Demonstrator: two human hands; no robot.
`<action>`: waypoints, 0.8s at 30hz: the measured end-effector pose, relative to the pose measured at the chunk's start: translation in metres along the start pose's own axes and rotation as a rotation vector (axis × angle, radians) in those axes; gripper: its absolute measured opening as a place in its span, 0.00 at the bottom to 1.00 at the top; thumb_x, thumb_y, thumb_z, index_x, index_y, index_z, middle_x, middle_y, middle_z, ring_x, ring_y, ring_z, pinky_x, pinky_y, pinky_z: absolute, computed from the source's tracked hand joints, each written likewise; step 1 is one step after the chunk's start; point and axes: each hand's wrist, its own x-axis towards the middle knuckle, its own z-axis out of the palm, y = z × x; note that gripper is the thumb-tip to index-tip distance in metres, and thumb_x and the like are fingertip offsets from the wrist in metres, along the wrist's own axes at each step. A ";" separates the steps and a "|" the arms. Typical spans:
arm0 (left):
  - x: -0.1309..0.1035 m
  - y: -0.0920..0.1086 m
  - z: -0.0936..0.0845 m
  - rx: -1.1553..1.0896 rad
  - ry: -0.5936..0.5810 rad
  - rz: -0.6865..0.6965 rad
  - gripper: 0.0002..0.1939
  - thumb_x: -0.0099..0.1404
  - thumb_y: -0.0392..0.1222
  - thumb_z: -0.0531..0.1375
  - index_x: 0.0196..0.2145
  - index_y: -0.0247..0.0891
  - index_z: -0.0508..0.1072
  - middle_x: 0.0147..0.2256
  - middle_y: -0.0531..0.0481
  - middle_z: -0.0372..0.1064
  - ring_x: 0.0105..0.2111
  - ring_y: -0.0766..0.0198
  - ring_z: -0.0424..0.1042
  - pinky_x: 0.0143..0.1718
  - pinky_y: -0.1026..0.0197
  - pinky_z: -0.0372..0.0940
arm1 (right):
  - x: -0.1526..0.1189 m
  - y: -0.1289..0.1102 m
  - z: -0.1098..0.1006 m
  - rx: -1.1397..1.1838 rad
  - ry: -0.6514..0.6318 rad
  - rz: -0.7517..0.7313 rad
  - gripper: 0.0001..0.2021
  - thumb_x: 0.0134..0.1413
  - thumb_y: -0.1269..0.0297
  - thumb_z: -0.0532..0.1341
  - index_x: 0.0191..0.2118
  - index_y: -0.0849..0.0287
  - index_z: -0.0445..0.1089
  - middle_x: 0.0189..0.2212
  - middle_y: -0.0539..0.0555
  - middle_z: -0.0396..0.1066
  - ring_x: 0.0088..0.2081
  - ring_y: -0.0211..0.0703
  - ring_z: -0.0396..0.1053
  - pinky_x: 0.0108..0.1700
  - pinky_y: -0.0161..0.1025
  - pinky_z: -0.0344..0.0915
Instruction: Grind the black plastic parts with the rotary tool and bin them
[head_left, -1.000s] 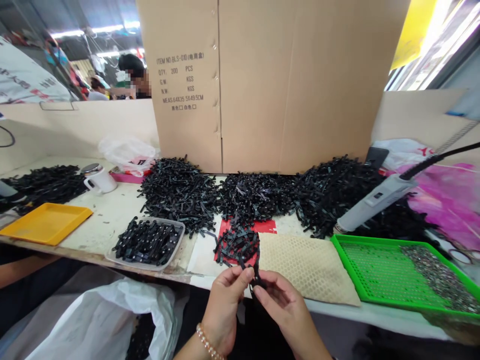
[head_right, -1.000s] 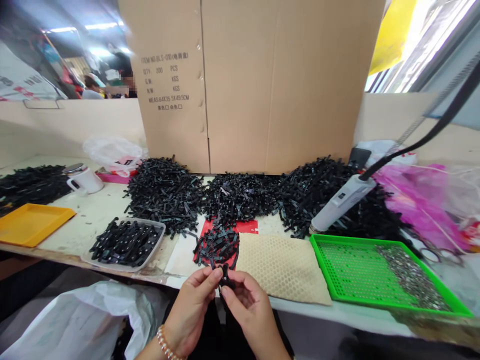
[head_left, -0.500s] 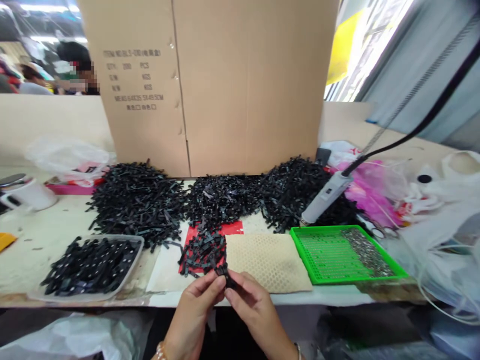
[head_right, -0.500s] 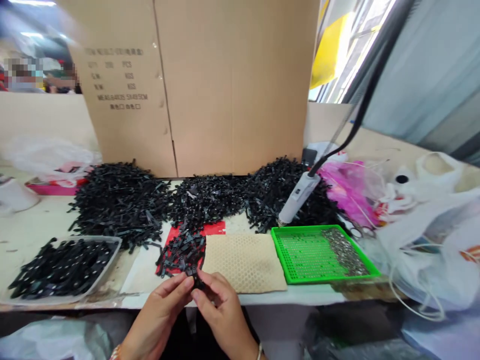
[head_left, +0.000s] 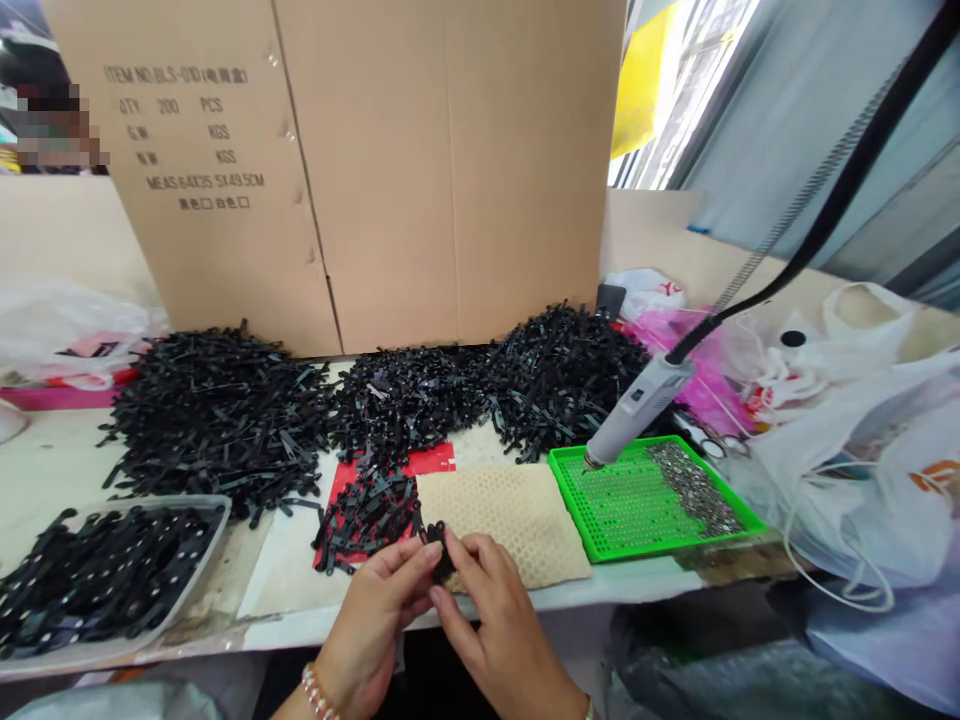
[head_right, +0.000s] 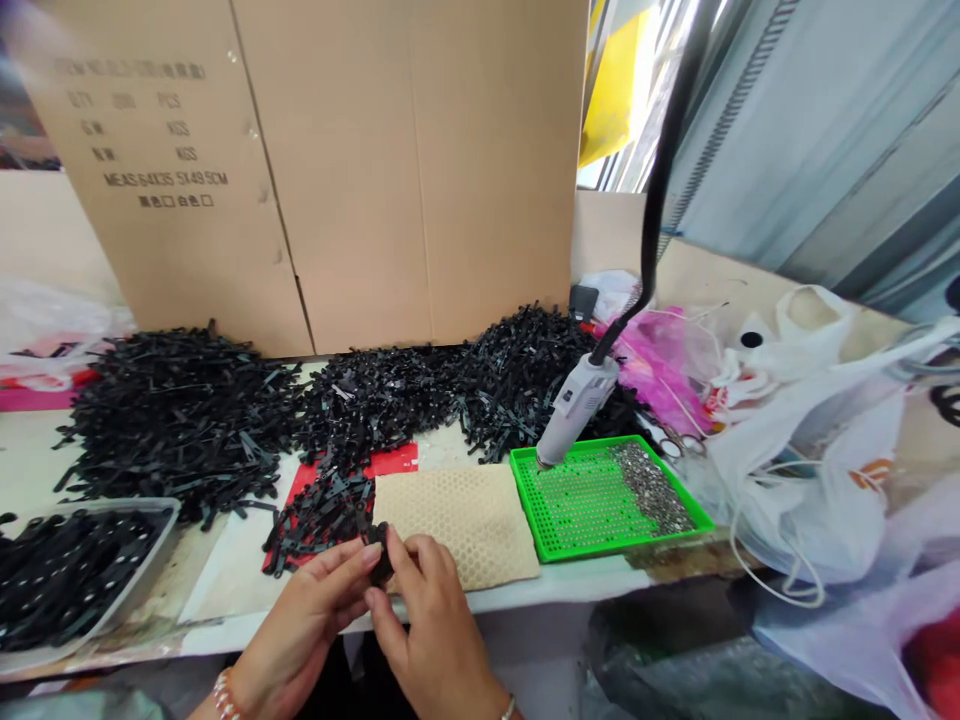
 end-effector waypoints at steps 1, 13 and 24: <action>0.003 0.001 0.003 0.012 -0.003 -0.004 0.16 0.42 0.45 0.74 0.28 0.35 0.78 0.23 0.54 0.71 0.22 0.72 0.67 0.26 0.71 0.64 | 0.000 0.002 -0.007 -0.035 0.042 -0.018 0.25 0.62 0.65 0.55 0.64 0.51 0.52 0.51 0.59 0.60 0.51 0.53 0.61 0.53 0.48 0.63; 0.047 0.005 0.057 0.170 -0.188 -0.055 0.20 0.38 0.47 0.74 0.25 0.31 0.76 0.26 0.46 0.73 0.26 0.66 0.70 0.27 0.66 0.65 | 0.081 0.053 -0.117 0.316 0.566 0.149 0.33 0.54 0.58 0.64 0.61 0.54 0.49 0.47 0.58 0.67 0.43 0.47 0.67 0.48 0.47 0.64; 0.085 -0.021 0.105 0.279 -0.248 -0.153 0.20 0.35 0.43 0.75 0.22 0.32 0.71 0.22 0.47 0.72 0.23 0.64 0.72 0.25 0.64 0.66 | 0.095 0.093 -0.138 0.578 0.608 0.188 0.16 0.53 0.56 0.64 0.44 0.59 0.67 0.17 0.43 0.58 0.19 0.35 0.55 0.23 0.32 0.54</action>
